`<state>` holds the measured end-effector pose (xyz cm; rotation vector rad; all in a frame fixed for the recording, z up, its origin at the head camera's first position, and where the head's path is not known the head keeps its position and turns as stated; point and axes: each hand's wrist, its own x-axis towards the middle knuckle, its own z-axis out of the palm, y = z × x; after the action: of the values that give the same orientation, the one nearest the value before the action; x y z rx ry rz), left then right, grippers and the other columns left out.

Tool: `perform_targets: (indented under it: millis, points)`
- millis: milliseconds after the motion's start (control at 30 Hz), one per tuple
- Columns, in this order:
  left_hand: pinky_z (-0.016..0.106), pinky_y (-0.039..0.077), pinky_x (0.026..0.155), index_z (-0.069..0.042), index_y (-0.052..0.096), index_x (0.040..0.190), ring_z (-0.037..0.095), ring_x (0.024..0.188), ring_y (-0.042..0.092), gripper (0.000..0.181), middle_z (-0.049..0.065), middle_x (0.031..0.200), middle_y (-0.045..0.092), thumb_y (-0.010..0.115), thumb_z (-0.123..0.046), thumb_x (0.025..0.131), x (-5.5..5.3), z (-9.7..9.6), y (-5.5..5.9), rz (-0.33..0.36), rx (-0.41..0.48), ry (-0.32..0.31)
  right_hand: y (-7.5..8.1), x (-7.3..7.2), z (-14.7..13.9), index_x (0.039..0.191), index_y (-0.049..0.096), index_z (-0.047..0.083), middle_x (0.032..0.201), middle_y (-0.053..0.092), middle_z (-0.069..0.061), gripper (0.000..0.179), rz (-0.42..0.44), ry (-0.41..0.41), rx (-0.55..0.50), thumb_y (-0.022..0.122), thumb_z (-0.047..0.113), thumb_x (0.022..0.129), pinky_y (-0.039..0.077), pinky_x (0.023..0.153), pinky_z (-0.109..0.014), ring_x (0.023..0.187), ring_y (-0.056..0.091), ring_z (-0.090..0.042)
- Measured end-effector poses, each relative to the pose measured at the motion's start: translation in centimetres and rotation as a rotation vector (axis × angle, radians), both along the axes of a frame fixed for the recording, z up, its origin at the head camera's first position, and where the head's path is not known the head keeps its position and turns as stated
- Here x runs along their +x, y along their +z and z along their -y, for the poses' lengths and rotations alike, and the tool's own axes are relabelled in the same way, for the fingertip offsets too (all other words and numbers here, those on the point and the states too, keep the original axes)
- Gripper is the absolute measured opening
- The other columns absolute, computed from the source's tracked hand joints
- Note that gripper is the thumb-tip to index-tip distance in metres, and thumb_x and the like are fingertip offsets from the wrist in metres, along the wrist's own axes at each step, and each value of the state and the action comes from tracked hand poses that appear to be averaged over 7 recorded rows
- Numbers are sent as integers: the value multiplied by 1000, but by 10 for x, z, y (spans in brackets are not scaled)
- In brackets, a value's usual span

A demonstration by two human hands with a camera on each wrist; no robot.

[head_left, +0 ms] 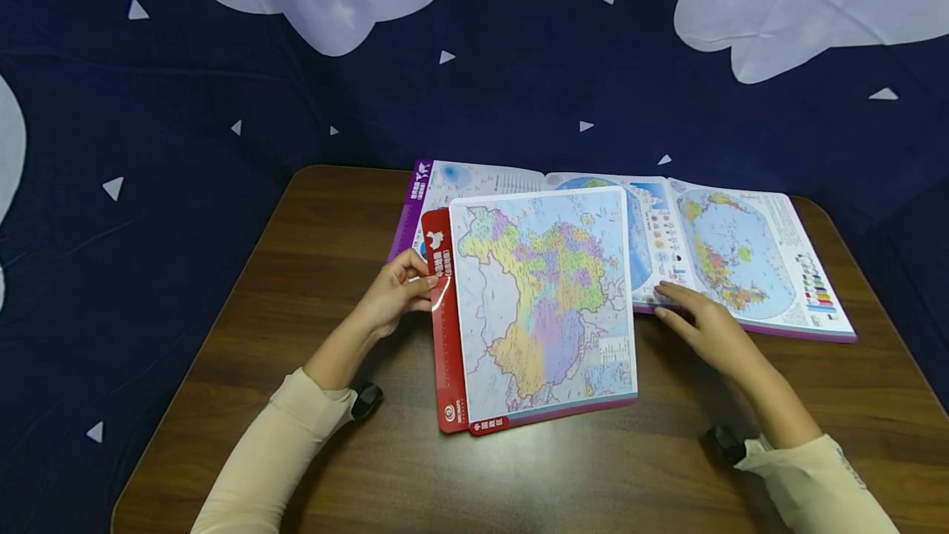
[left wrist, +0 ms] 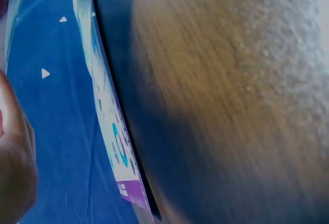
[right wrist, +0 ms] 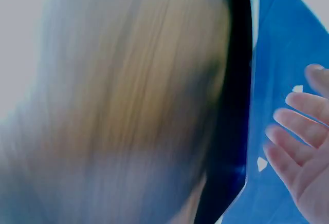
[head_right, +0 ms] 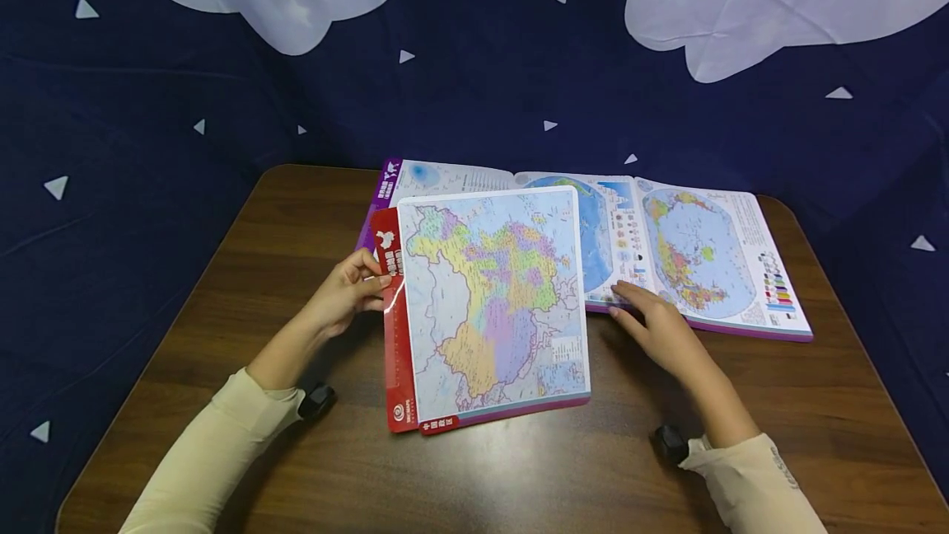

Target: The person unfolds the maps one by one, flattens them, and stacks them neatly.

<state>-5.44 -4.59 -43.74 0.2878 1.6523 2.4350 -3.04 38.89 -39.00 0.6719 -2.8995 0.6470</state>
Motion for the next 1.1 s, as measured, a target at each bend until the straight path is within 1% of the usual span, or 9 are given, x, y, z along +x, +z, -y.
perform_targets:
  millis: [100, 233, 333, 467, 567, 667, 867, 1000, 1100]
  points:
    - [27, 54, 51, -7, 41, 78, 15, 57, 59, 21, 8, 77, 53, 46, 13, 87, 5, 1, 6, 0, 2, 9, -12, 20, 10, 127, 47, -1, 124, 49, -21, 43, 168, -23, -146, 49, 27, 94, 39, 90, -49, 113, 44, -35]
    - [29, 54, 54, -6, 40, 80, 17, 62, 60, 21, 8, 79, 53, 43, 13, 87, 3, 2, 6, -12, 55, 30, -16, 28, 22, 125, 43, -5, 112, 55, -20, 41, 377, 21, -335, 51, 20, 93, 50, 77, -33, 98, 55, -21]
    - [30, 55, 55, -5, 40, 80, 19, 65, 61, 21, 9, 80, 55, 42, 14, 88, 2, 2, 5, -11, 97, 44, -20, 32, 27, 117, 41, -10, 97, 59, -20, 35, 483, 49, -505, 53, 10, 91, 53, 67, -34, 81, 61, -19]
    - [32, 55, 57, -5, 41, 82, 19, 67, 62, 20, 9, 80, 55, 41, 14, 88, 2, 3, 6, -8, 129, 50, -21, 36, 32, 100, 42, -10, 74, 59, -8, 24, 495, 40, -612, 56, 7, 89, 54, 60, -38, 66, 60, -20]
    - [33, 55, 57, -5, 40, 85, 19, 68, 62, 19, 8, 80, 55, 41, 13, 88, 3, 3, 8, -1, 141, 48, -21, 38, 33, 90, 42, -9, 60, 50, 0, 21, 452, 24, -621, 56, 6, 88, 53, 57, -35, 60, 59, -22]
    - [33, 55, 59, -6, 41, 89, 19, 70, 62, 18, 8, 80, 56, 41, 12, 89, 3, 2, 9, 20, 162, 40, -20, 40, 34, 86, 42, -7, 55, 47, -1, 19, 415, 11, -617, 56, 6, 89, 51, 55, -31, 59, 60, -22]
    - [33, 55, 62, -9, 45, 96, 18, 73, 62, 10, 7, 86, 59, 40, -1, 94, 6, -2, 10, 74, 169, -4, -23, 41, 35, 84, 43, -4, 58, 43, 5, 17, 366, -20, -605, 55, 7, 89, 34, 45, -27, 54, 41, -5]
    - [34, 54, 63, -10, 48, 103, 20, 76, 62, 11, 7, 91, 60, 39, -7, 96, 11, -6, 11, 68, 132, -72, -24, 40, 38, 88, 43, -9, 67, 59, 2, 18, 390, -26, -704, 52, 6, 91, 43, 49, -24, 59, 53, -7]
    - [35, 54, 63, -9, 47, 107, 18, 76, 61, 14, 5, 90, 59, 42, -4, 94, 16, -11, 11, 57, 65, -115, -23, 39, 40, 89, 42, -10, 70, 63, -1, 19, 390, -41, -777, 50, 7, 92, 45, 50, -25, 60, 56, -9]
